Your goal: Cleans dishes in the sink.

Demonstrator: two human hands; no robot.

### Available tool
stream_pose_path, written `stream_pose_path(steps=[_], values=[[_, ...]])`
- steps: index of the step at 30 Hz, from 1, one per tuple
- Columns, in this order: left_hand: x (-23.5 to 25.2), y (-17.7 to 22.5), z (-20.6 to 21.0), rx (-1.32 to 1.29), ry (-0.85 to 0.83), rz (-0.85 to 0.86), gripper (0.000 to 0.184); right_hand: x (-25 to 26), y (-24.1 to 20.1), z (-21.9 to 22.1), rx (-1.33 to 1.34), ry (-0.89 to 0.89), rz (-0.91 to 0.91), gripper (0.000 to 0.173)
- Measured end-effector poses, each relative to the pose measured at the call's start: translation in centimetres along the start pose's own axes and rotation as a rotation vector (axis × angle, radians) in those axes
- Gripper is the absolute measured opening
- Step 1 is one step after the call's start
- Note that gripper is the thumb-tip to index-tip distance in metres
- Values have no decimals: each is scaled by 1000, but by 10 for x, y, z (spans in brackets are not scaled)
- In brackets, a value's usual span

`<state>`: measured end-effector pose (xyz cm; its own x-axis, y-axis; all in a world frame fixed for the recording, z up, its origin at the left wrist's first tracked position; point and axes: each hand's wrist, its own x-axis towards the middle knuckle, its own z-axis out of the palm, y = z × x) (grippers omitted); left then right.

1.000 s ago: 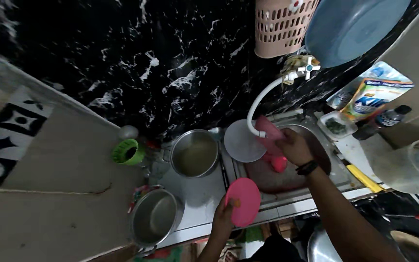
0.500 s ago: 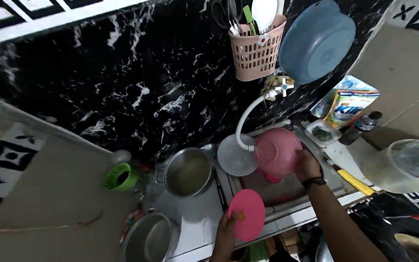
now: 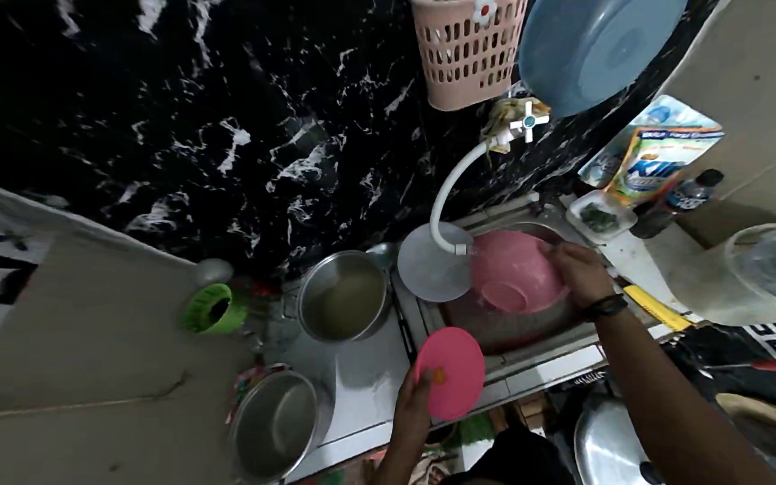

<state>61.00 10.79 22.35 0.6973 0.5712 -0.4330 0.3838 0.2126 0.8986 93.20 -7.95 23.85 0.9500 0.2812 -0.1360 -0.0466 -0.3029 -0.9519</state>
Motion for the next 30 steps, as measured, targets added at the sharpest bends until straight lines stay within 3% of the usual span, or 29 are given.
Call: stream_pose_path(steps=[6, 10, 14, 16, 18, 20, 26, 30], values=[[1, -5, 4, -36, -13, 1, 44, -7, -38, 30, -364, -211, -236, 29], [-6, -1, 4, -27, -4, -5, 44, -1, -63, 51, -554, -319, -295, 34], [-14, 2, -4, -48, 18, 28, 45, 7, -75, 54, -480, -330, -353, 29], [-17, -2, -10, -55, 32, 36, 45, 3, -72, 46, -348, -372, -348, 21], [-18, -6, -15, -53, 53, 24, 45, -3, -66, 43, -319, -486, -289, 29], [-20, -7, -19, -48, 71, 11, 45, -10, -58, 51, -422, -564, -288, 38], [-26, -11, -19, -42, 53, -37, 46, -34, -36, 96, -961, -688, -526, 36], [-32, -14, -26, -49, 36, -21, 45, -34, -10, 103, -1020, -675, -674, 35]])
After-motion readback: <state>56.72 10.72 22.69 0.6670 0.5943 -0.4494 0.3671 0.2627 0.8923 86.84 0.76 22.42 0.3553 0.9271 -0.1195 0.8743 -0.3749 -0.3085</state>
